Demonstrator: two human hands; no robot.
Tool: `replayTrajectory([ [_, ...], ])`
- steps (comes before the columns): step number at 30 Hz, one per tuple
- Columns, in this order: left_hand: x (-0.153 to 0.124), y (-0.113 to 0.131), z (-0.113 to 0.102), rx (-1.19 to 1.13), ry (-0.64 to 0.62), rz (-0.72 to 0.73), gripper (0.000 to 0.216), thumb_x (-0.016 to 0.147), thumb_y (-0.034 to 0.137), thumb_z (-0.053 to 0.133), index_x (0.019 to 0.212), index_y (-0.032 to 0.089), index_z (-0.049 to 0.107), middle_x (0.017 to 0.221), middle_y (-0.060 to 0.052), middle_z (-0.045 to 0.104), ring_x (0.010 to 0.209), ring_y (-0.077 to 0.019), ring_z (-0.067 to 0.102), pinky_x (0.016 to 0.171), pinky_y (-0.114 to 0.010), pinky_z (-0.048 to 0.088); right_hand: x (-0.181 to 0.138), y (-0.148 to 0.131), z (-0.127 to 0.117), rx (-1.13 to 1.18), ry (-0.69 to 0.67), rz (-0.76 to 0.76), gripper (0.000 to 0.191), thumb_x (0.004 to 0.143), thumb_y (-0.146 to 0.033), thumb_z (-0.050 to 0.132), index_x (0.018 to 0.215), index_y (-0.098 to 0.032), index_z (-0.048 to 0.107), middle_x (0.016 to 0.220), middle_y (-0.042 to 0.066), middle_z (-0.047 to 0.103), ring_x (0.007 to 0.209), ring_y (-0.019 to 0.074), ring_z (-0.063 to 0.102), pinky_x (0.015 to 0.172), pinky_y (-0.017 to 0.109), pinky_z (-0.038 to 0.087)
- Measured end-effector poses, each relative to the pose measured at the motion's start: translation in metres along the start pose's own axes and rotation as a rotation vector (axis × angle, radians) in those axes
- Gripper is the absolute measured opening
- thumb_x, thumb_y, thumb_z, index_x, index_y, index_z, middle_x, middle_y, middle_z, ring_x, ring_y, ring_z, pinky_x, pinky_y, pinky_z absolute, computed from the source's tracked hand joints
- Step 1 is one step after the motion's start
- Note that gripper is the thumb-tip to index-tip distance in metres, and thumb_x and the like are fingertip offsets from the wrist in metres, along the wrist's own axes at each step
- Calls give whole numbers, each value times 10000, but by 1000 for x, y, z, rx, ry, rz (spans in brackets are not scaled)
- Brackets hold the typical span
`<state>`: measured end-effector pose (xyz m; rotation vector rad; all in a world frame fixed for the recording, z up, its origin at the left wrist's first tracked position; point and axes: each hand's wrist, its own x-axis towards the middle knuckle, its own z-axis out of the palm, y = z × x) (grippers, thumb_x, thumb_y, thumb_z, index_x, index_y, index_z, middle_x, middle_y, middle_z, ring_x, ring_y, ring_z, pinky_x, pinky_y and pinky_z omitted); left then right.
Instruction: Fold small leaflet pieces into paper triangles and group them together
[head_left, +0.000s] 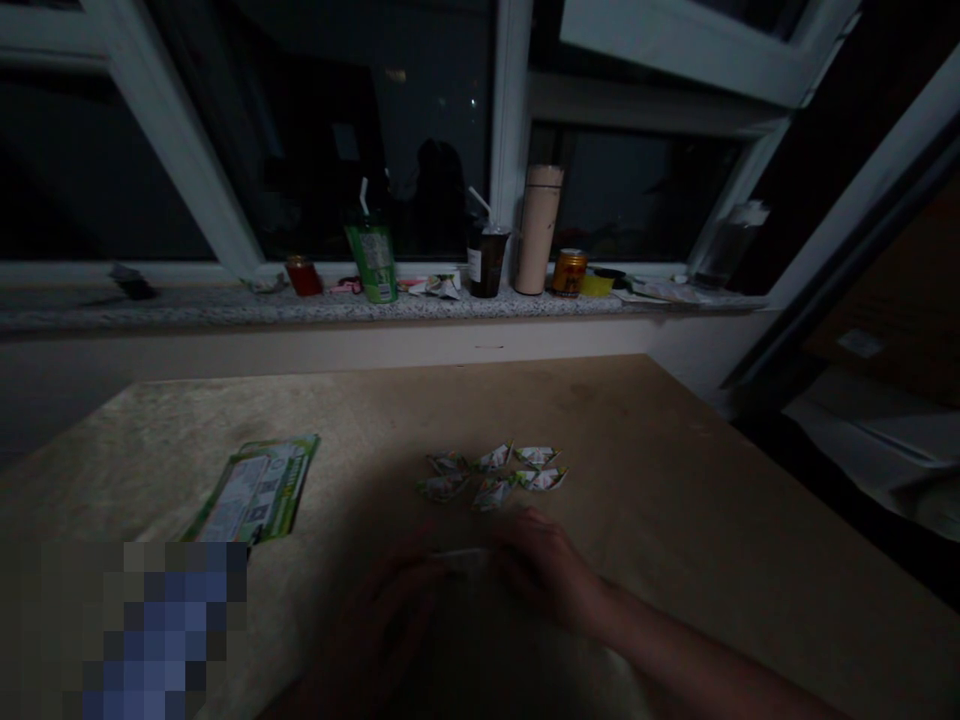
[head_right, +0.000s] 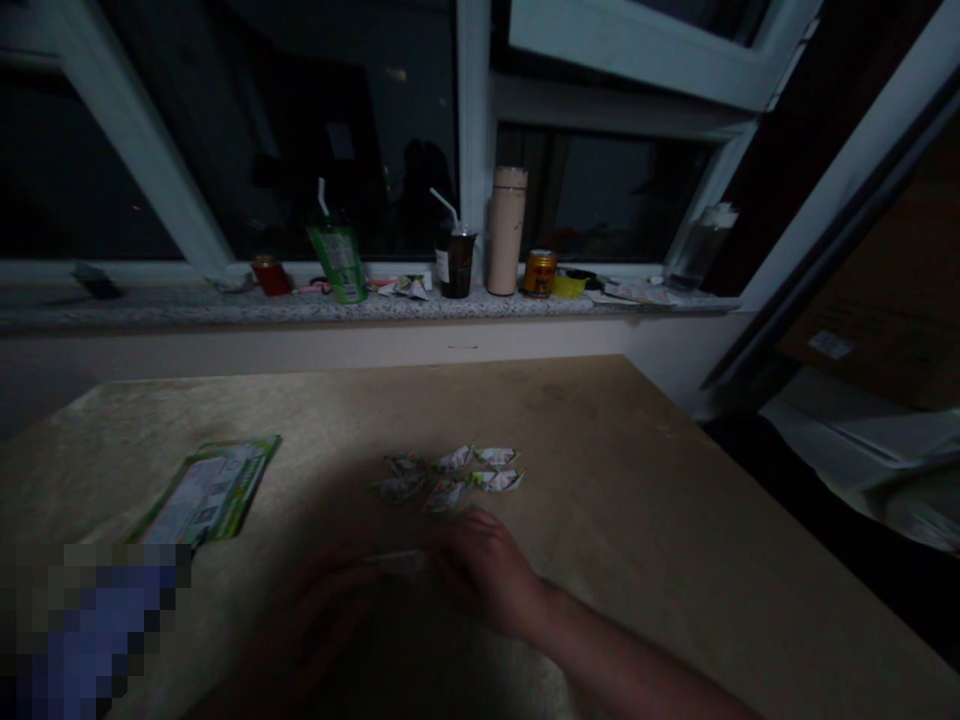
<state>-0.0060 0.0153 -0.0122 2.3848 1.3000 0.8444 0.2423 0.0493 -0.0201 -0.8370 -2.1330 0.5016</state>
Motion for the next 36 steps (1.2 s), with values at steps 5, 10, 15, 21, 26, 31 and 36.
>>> replayTrajectory([
  [5,-1,-4,4,41,50,114,245,947,223,450,1161,261,563,1395,-47,446,1216,-223,501,975,-344,465,0,-4,3,270,-13,283,141,916,-205,472,998,-190,586,866,42,661,738,146,606,621,231,456],
  [10,0,-5,6,123,-47,137,361,918,189,448,1265,278,491,1366,-36,488,1173,-219,531,974,-352,463,2,-5,3,155,-57,293,134,825,-103,557,873,-186,650,815,32,679,789,177,606,720,278,434],
  [15,5,3,3,192,-294,304,627,836,161,536,1418,269,328,1475,-25,367,1324,-253,354,1069,-428,343,1,0,7,49,-36,301,200,805,-38,574,907,-184,665,872,38,699,844,194,614,780,312,400],
  [21,10,8,0,197,-568,387,817,852,336,607,1501,264,115,1550,-51,139,1385,-301,209,1103,-538,196,0,2,11,-5,-42,267,167,862,-77,566,928,-206,651,906,14,698,855,180,613,791,310,380],
  [26,10,5,4,201,-610,353,852,862,379,617,1502,283,63,1550,-48,94,1391,-303,172,1102,-535,197,1,-1,12,-131,-83,267,147,816,-105,633,928,-200,638,915,29,661,885,200,576,796,327,381],
  [31,9,8,4,237,-572,372,877,840,404,644,1503,261,88,1544,-54,143,1381,-310,215,1086,-527,263,0,-4,14,-331,-129,248,113,818,-163,645,923,-205,635,898,36,626,879,216,545,784,337,383],
  [36,8,14,1,285,-546,340,808,856,339,613,1500,260,132,1542,-31,171,1377,-270,250,1099,-464,281,2,-8,16,-486,-175,193,88,848,-182,621,935,-199,626,906,46,622,891,221,542,800,349,388],
])
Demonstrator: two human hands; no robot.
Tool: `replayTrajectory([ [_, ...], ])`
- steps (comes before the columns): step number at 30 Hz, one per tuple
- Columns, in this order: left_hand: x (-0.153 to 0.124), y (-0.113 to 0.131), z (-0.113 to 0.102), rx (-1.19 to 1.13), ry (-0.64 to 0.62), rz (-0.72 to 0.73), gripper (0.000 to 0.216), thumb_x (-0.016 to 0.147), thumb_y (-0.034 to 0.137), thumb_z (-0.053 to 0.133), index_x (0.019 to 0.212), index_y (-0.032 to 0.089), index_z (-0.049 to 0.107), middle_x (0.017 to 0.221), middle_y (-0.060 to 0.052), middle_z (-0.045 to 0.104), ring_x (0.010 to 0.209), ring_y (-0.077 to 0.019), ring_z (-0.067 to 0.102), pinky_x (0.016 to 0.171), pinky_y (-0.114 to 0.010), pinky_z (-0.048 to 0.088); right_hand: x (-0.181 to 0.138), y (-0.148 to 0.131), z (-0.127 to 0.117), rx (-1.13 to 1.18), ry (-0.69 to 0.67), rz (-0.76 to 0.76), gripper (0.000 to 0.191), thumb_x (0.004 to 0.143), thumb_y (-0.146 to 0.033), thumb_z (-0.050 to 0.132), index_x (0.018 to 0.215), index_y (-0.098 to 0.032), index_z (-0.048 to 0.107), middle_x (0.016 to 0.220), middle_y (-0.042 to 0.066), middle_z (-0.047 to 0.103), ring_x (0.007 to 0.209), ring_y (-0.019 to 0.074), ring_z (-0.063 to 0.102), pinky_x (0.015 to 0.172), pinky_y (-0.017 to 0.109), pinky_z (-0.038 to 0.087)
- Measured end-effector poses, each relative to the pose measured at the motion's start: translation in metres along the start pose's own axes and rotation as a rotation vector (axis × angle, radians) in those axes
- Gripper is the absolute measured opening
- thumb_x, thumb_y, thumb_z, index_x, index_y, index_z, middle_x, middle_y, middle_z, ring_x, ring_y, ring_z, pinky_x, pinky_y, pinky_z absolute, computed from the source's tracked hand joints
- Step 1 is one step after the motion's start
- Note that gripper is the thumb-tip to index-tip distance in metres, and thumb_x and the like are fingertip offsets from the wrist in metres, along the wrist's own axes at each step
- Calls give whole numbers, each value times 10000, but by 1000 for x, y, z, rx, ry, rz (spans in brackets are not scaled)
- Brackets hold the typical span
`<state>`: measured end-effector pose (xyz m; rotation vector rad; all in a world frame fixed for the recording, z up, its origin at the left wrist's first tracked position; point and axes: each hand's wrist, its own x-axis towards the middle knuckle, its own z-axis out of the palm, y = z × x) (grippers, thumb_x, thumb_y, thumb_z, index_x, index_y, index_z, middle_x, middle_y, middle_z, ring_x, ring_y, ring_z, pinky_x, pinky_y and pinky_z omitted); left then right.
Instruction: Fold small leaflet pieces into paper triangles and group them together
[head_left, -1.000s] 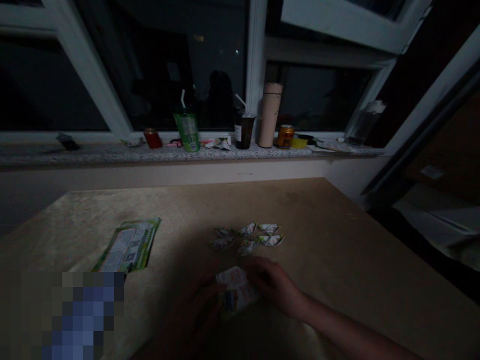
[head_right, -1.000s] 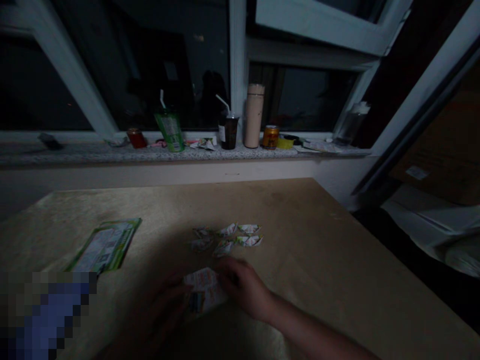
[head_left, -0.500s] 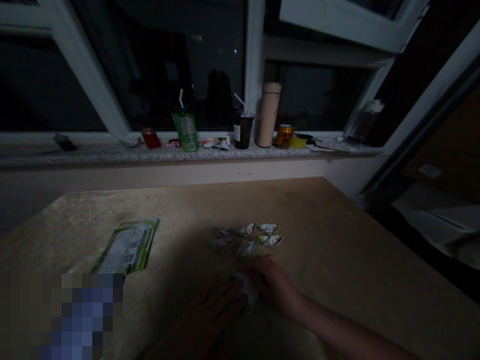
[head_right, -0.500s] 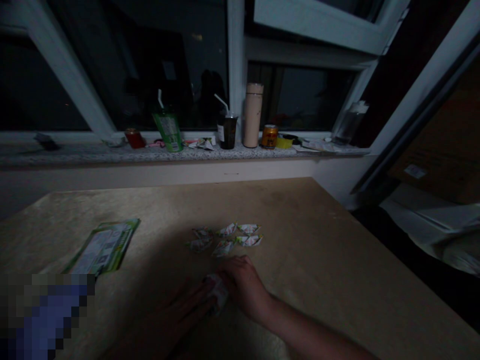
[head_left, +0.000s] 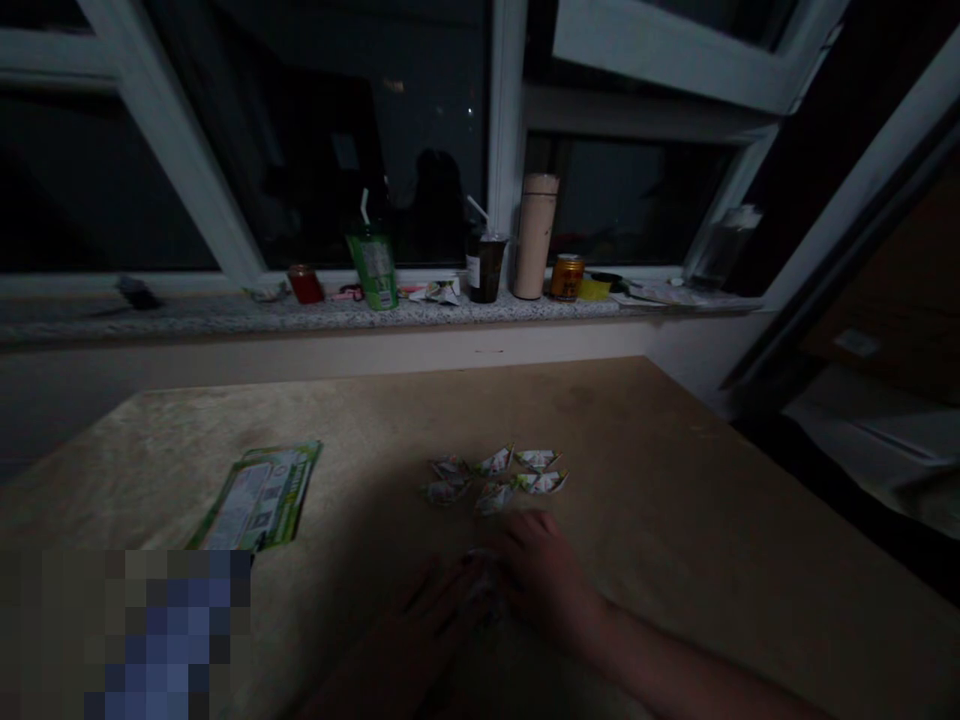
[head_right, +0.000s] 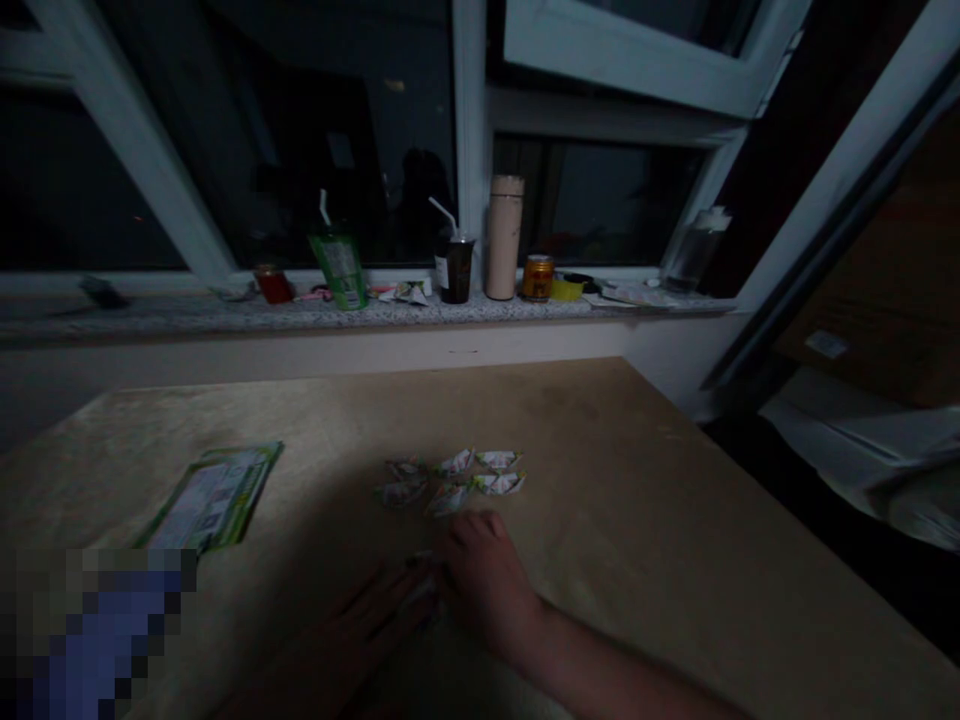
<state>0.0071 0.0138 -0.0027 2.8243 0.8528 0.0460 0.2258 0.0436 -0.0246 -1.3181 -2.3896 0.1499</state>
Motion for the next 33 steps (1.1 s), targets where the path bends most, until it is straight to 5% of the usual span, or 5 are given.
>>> replayTrajectory([
  [5,-1,-3,6,52,95,-46,819,854,302,589,1508,224,101,1539,-39,185,1378,-287,240,1116,-461,241,2,-6,2,-155,-21,-47,56,865,-224,612,908,-189,603,883,44,618,852,226,544,811,388,397],
  [12,-2,-4,11,83,29,-77,850,860,376,577,1507,219,48,1536,-71,151,1383,-339,192,1090,-576,194,0,-10,6,-280,-3,-186,112,858,-170,613,967,-172,587,872,58,621,841,233,542,829,421,393],
  [22,-4,-11,15,36,80,-55,794,880,445,565,1505,223,129,1508,-107,254,1354,-358,271,1083,-572,220,-10,-1,17,-15,152,-364,337,921,-149,496,1255,-179,472,886,61,661,789,197,571,796,351,413],
  [26,-4,-14,23,49,87,-47,776,898,417,544,1506,227,100,1533,-88,193,1374,-343,222,1091,-572,192,-13,3,9,115,155,-334,245,928,-174,473,1160,-201,544,880,60,669,762,183,581,748,322,439],
  [33,-5,-11,21,8,71,-82,739,894,420,551,1497,222,173,1541,-99,171,1388,-343,172,1097,-575,166,-13,5,-11,154,-28,-491,318,866,-214,552,1180,-170,556,1197,115,620,1110,230,541,959,387,411],
])
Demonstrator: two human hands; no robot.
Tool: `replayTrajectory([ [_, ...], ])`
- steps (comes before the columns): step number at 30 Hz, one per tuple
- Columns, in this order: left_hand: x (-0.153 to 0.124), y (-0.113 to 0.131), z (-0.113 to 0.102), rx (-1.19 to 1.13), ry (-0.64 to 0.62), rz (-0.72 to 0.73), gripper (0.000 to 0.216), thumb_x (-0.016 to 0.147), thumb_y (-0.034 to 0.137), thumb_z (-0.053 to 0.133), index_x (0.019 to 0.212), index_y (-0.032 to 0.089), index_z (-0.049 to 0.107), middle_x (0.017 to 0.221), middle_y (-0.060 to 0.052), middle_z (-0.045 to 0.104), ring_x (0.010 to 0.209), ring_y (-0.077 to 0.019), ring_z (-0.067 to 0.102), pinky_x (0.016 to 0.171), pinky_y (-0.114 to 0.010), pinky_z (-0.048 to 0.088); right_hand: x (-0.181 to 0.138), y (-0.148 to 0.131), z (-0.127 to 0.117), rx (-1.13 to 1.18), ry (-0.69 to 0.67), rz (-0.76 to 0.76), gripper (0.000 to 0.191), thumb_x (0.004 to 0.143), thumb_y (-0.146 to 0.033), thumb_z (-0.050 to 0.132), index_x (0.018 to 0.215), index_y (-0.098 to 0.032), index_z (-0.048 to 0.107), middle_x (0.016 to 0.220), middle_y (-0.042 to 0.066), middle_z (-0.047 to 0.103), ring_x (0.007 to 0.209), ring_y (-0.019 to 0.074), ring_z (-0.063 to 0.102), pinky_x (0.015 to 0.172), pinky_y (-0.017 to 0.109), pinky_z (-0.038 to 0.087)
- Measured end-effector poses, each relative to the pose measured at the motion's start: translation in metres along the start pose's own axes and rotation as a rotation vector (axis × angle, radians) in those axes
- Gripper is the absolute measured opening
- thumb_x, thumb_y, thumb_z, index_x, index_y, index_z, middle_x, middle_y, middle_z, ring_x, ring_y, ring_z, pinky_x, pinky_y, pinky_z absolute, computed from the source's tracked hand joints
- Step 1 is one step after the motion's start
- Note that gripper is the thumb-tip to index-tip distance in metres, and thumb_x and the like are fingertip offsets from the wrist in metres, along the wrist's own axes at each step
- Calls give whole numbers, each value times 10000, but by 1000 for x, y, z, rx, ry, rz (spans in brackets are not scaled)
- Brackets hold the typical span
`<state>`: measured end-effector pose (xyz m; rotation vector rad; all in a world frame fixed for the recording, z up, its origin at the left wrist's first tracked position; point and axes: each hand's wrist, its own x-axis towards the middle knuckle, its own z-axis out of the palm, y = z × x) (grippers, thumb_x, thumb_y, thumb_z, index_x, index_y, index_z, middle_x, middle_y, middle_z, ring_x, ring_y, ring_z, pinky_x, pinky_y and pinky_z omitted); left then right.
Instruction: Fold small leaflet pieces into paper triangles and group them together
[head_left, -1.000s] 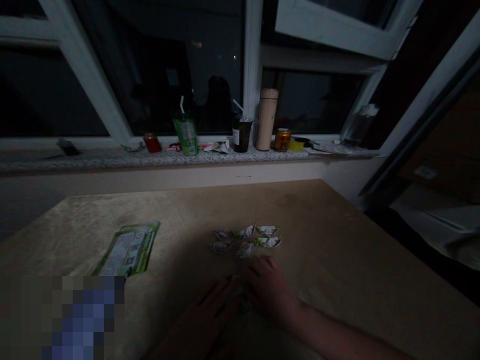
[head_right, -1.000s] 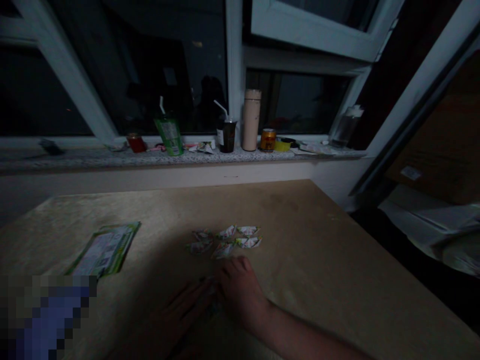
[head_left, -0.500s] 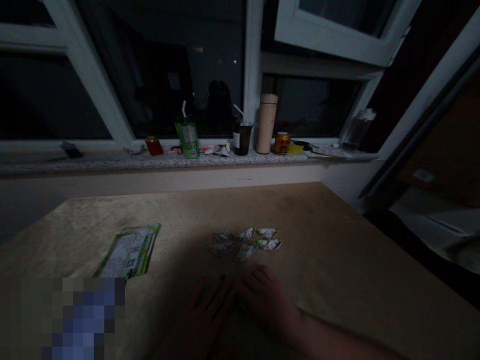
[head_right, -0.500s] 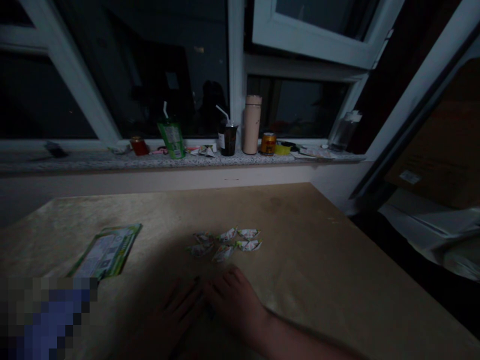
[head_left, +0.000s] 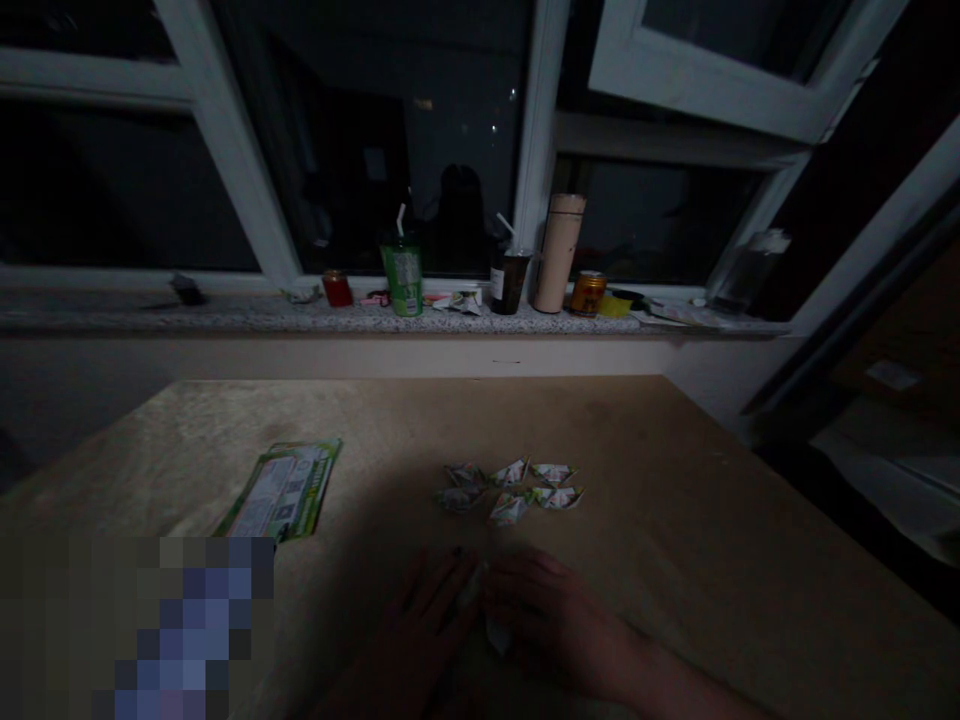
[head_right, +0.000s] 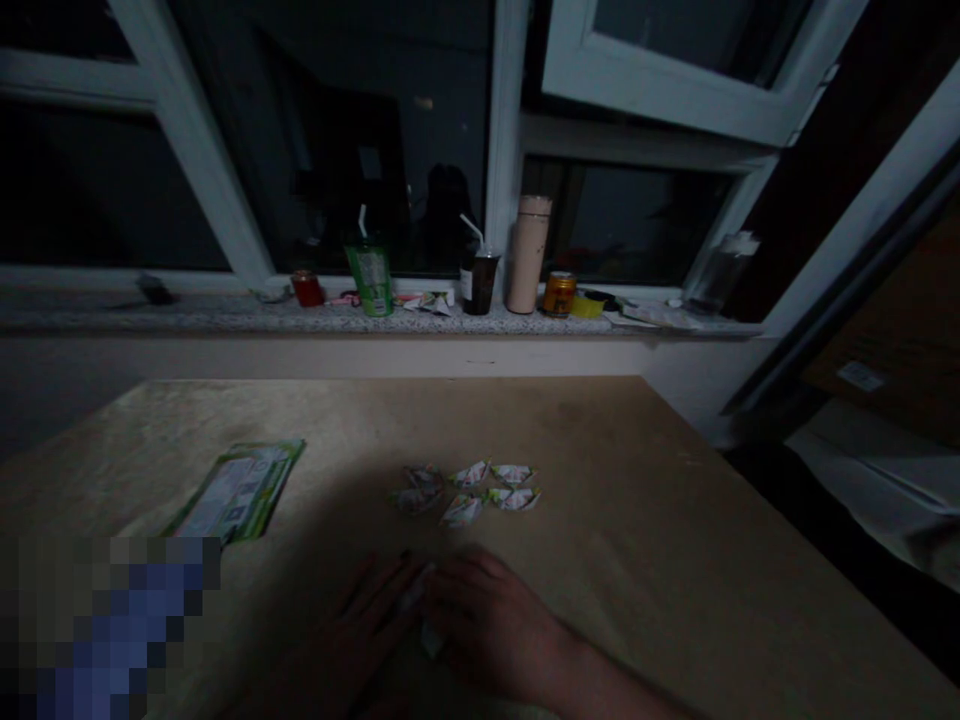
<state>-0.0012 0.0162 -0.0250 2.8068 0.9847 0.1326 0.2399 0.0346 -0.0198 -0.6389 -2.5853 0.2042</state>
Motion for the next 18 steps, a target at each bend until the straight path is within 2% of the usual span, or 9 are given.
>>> replayTrajectory([
  [3,1,2,-5,-15,0,-2,717,888,397,559,1488,218,209,1533,-104,214,1383,-333,199,1102,-574,151,3,-2,-7,55,-50,0,347,864,-228,547,1209,-183,548,1197,118,621,1143,222,530,996,395,391],
  [7,4,8,-17,-55,3,0,651,847,355,605,1426,207,347,1454,-80,399,1331,-298,332,1125,-548,113,6,-3,-15,152,-75,41,376,846,-231,559,1222,-208,553,1217,95,615,1160,219,526,1001,397,385],
  [9,3,10,-20,-62,29,-17,602,851,294,588,1406,208,371,1427,-63,441,1306,-276,377,1132,-531,117,7,-3,-17,203,-75,70,394,842,-218,560,1237,-210,547,1208,89,624,1153,212,536,993,383,392],
  [12,0,9,-14,-58,89,-53,630,843,234,567,1427,211,330,1436,-65,429,1307,-284,377,1121,-524,186,7,-2,-19,269,-67,110,431,835,-227,583,1262,-204,530,1201,96,634,1117,203,568,973,356,411],
  [15,-3,6,-5,-24,146,-131,714,822,232,584,1461,188,268,1477,-94,359,1361,-345,254,1068,-520,310,6,1,-17,289,-75,106,448,812,-275,638,1245,-198,550,1212,100,628,1136,215,565,988,353,402],
  [18,-2,5,-4,-13,115,-94,762,838,240,569,1491,195,179,1500,-90,312,1369,-332,243,1084,-538,267,4,3,-13,278,-72,71,388,819,-290,640,1193,-198,591,1211,90,624,1158,209,546,1001,344,392],
])
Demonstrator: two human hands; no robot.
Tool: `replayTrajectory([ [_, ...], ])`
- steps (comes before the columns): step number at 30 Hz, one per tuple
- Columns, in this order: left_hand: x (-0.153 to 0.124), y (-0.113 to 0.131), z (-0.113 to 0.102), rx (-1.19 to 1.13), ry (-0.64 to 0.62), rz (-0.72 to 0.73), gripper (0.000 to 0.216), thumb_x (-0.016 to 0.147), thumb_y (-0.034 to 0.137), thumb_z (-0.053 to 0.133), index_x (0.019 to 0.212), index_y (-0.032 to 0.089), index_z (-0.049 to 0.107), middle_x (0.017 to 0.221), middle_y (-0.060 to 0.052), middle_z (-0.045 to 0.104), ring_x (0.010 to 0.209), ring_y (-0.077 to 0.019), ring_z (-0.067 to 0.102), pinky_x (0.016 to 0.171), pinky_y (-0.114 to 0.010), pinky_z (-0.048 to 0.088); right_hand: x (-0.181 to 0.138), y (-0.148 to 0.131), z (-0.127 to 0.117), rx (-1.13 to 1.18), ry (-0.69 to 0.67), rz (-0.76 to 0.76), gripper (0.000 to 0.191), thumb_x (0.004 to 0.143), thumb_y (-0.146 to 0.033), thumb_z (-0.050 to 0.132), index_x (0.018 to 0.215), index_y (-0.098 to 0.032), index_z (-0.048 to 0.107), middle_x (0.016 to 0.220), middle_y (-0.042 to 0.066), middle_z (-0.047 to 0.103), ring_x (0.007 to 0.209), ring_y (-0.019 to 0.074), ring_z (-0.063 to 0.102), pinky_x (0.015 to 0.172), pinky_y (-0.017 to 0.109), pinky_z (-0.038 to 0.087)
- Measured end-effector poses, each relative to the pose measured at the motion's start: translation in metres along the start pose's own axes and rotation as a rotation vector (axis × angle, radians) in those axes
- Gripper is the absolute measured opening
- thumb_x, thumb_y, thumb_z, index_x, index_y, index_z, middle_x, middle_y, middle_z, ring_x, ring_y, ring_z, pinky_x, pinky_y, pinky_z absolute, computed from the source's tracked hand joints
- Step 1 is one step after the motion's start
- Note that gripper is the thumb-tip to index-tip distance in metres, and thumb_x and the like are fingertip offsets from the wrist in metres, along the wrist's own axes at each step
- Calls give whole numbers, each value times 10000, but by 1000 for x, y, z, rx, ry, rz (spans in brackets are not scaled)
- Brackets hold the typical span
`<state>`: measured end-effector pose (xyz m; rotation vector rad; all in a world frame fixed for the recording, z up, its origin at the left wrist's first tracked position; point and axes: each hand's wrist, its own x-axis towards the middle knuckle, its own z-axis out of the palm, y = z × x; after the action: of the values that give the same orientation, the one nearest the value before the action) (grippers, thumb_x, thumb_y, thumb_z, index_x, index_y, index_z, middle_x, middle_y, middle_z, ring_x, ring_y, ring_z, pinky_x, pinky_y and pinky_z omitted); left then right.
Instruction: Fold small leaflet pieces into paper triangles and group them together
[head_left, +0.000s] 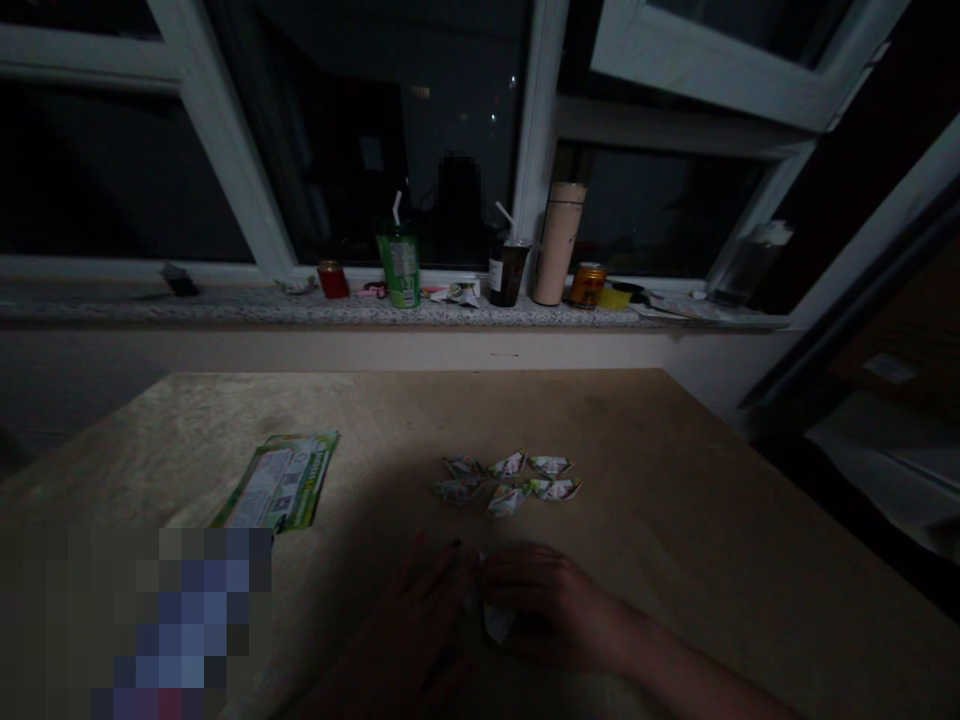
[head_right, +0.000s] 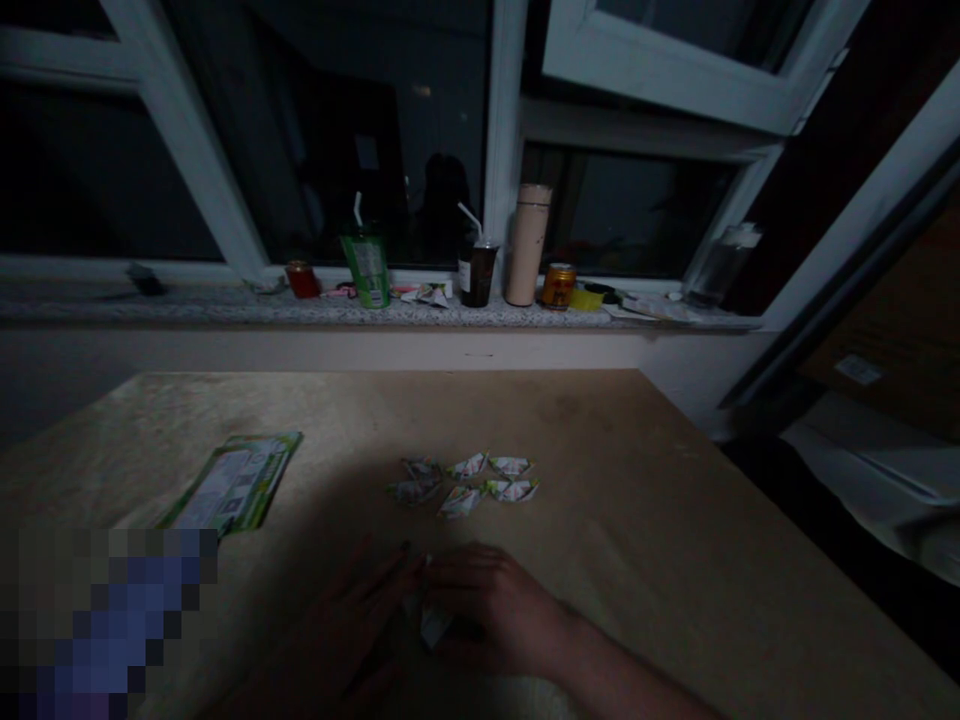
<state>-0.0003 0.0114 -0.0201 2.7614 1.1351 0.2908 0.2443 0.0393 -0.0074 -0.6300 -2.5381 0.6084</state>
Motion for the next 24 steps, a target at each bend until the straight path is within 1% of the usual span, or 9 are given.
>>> replayTrajectory([
  [3,3,2,-6,-8,-29,58,771,865,231,537,1502,206,103,1504,-79,302,1365,-293,273,1107,-551,195,-1,2,2,-23,26,-12,356,823,-300,632,1166,-207,614,1213,90,613,1155,212,537,988,354,402],
  [5,4,4,-9,-16,-17,38,779,862,220,534,1503,199,92,1502,-88,303,1364,-299,275,1100,-543,222,0,2,0,-48,33,-10,358,812,-321,650,1154,-220,626,1222,91,606,1171,224,520,995,374,395],
  [8,4,5,-11,-22,-21,33,741,859,220,538,1495,213,158,1489,-79,336,1355,-304,293,1104,-534,216,0,2,-4,-74,3,-16,352,812,-337,661,1147,-233,631,1219,79,615,1204,223,494,1043,394,343],
  [10,4,4,-10,-15,-35,54,684,872,246,537,1479,227,221,1486,-59,348,1354,-292,298,1120,-539,152,0,2,-7,-90,-27,-18,354,833,-348,643,1169,-240,617,1220,76,623,1219,219,485,1072,409,297],
  [12,3,2,-7,-1,-33,70,656,876,274,540,1466,222,259,1492,-52,338,1358,-285,289,1127,-544,98,0,2,-8,-101,-55,-19,397,856,-371,618,1228,-237,578,1227,85,625,1230,220,479,1082,424,276],
  [14,3,1,-5,16,-25,74,654,873,286,542,1463,211,268,1502,-53,317,1363,-282,277,1130,-538,86,0,2,-7,-105,-71,-14,442,878,-379,591,1287,-225,529,1244,97,617,1237,219,476,1082,418,277],
  [16,4,2,-5,31,-21,74,651,871,272,535,1461,200,270,1500,-55,322,1359,-277,284,1132,-530,90,-1,2,-4,-103,-64,-18,436,901,-361,561,1308,-214,507,1261,99,607,1233,209,483,1078,397,285],
  [21,5,6,-7,72,-22,92,558,901,263,500,1428,190,334,1443,-62,420,1317,-253,358,1137,-512,37,-2,4,4,-116,-17,-43,380,905,-381,558,1245,-211,561,1226,86,632,1216,204,497,1065,381,302],
  [24,4,7,-6,103,15,98,539,904,250,491,1416,163,347,1419,-76,449,1301,-251,379,1141,-501,28,-2,5,5,-129,-11,-45,363,903,-384,564,1221,-211,575,1206,75,644,1194,202,510,1053,372,317],
])
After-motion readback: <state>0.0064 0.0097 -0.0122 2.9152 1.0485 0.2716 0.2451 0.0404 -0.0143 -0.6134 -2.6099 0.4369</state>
